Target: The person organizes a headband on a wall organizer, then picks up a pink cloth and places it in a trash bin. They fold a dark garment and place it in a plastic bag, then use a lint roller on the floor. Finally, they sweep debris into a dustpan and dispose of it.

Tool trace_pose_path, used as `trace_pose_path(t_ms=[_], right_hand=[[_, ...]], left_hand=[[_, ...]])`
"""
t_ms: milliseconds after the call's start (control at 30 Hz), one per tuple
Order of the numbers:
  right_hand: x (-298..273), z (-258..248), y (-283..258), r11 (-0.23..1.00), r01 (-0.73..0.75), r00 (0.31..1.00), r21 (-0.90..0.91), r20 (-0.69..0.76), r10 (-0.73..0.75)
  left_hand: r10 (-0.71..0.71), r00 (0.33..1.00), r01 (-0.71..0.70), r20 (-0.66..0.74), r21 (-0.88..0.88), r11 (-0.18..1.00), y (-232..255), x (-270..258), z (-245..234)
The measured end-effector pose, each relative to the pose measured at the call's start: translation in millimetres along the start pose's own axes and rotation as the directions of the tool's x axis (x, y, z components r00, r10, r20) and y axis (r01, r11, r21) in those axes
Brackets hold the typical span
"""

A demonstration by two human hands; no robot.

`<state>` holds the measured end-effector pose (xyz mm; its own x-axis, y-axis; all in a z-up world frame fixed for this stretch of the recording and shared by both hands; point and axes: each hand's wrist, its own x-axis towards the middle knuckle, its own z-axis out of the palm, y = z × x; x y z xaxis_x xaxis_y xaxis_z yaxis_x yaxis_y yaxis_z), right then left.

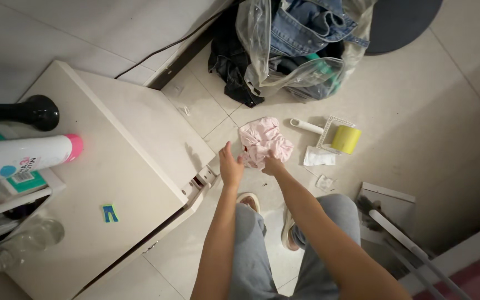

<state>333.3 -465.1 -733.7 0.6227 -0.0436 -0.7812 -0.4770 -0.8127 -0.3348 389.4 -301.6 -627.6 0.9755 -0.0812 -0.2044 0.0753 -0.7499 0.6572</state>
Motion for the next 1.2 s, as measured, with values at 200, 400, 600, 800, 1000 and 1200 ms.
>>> trace_pose_path(t_ms=[200, 400, 600, 800, 1000, 1200], right_hand=[[-50.4, -40.4, -7.6, 0.910, -0.014, 0.973, 0.414, -0.204, 0.107], [-211.1, -167.1, -42.9, 0.713, 0.318, 0.820, 0.625, -0.559, 0.124], [-408.5, -382.9, -144.9, 0.623, 0.551, 0.822, 0.555, -0.492, -0.288], [-558.9, -442.2, -241.8, 0.485, 0.855, 0.381, 0.186, -0.859, -0.343], [-611.6, -440.5, -301.8, 0.265, 0.686, 0.654, 0.678, -0.414, -0.633], [-680.0, -404.0, -347.5, 0.179, 0.276, 0.382, 0.944, 0.063, -0.922]], left_hand=[[-0.146, 0.964, 0.160, 0.223, -0.050, 0.986, 5.6, -46.2, -32.0], [-0.152, 0.953, 0.165, 0.261, -0.029, 0.986, 79.9, -110.6, -145.0], [0.037, 0.989, -0.023, 0.145, -0.094, 0.995, 184.1, -160.1, -289.8], [0.058, 0.998, -0.055, 0.020, -0.156, 0.986, 256.3, -195.1, -382.8], [-0.006, 0.971, -0.055, -0.238, -0.246, 0.968, 295.3, -267.6, -412.6], [-0.152, 0.781, -0.012, -0.605, -0.259, 0.966, 304.2, -329.5, -407.2]])
